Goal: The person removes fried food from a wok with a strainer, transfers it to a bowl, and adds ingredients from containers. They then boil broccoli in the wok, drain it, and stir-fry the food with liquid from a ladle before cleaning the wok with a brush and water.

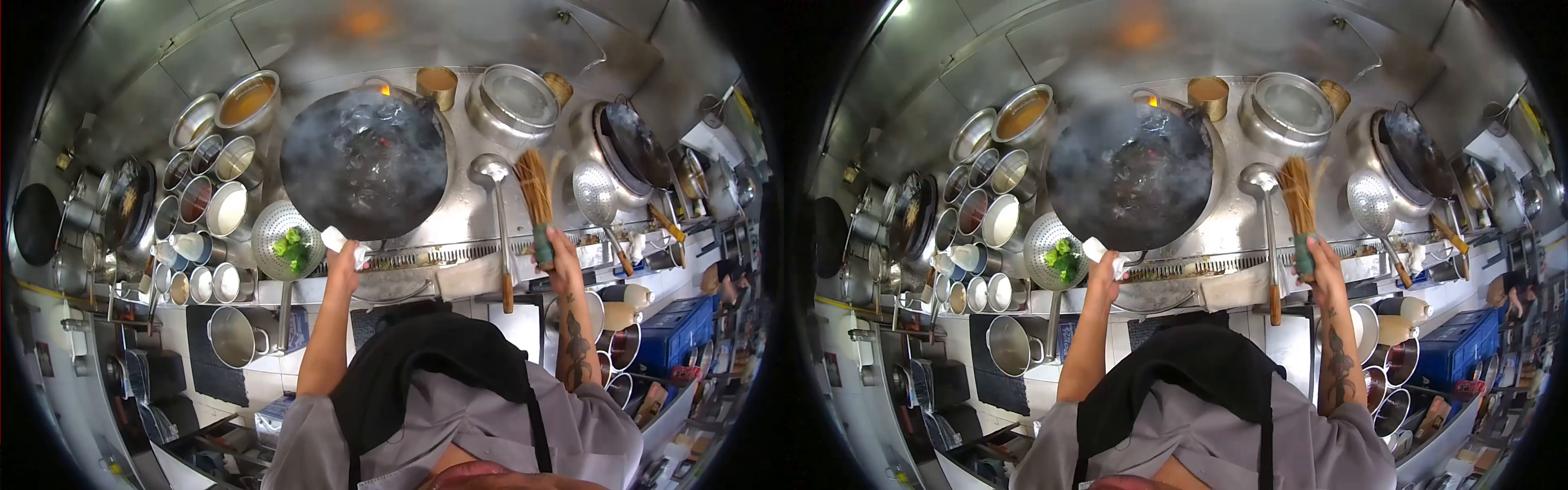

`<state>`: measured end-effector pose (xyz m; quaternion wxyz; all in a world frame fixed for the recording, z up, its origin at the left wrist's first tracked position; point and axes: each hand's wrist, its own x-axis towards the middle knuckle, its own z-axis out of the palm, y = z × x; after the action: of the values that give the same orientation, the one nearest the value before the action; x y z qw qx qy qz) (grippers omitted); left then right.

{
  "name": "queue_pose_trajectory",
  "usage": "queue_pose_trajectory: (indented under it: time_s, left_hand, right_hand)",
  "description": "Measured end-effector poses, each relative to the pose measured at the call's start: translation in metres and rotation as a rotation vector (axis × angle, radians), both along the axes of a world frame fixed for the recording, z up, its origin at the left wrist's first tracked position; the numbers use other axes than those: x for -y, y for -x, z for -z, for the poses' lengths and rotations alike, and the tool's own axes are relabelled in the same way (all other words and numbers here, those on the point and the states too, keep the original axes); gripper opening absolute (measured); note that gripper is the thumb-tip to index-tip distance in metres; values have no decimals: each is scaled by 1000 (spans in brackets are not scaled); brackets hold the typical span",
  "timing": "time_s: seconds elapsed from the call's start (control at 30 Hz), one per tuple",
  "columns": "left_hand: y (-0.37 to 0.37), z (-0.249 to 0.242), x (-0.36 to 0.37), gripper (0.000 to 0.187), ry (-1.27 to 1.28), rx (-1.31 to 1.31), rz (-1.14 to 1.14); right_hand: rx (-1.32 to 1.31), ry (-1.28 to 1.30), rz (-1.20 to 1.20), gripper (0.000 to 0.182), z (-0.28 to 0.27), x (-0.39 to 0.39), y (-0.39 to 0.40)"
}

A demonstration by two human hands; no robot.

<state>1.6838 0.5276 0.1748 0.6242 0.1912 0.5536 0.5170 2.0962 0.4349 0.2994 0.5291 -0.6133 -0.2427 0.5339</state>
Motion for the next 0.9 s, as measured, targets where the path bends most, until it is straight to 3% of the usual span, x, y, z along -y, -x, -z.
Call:
queue_pose_trajectory:
  time_s: [0.17, 0.3, 0.4, 0.47, 0.5, 0.53, 0.57, 0.6, 0.77, 0.9]
  left_hand:
    - [5, -41, 9, 17, -80, -94, -4]
    - [-10, -74, 15, 16, -124, -179, -42]
    - [-27, -96, 17, 19, -164, -323, -81]
    - [-37, -112, 21, 24, -330, -425, -86]
    - [-37, -120, 25, 42, -320, -473, -9]
    - [-39, -117, 25, 42, -317, -473, -15]
    - [-44, -113, 24, 45, -498, -639, -34]
    - [-49, -110, 22, 49, -679, -806, -53]
    - [-74, -164, 29, 53, -699, -829, 62]
    - [-77, -168, 30, 54, -767, -916, 97]
  right_hand:
    - [-71, -69, -251, 40, -14, -40, 63]
    - [-127, -115, -505, 55, -16, -67, 136]
    - [-253, -144, -629, 46, -12, -98, 181]
    - [-168, -156, -587, 43, -13, -129, 196]
    - [-126, -170, -559, 42, -16, -146, 199]
    - [-106, -171, -476, 41, -22, -161, 199]
    - [-131, -161, -484, 45, -30, -176, 190]
    - [-177, -149, -454, 37, -33, -190, 182]
    - [-381, -199, -470, 29, -47, -190, 135]
    - [-465, -182, -471, 30, -52, -185, 118]
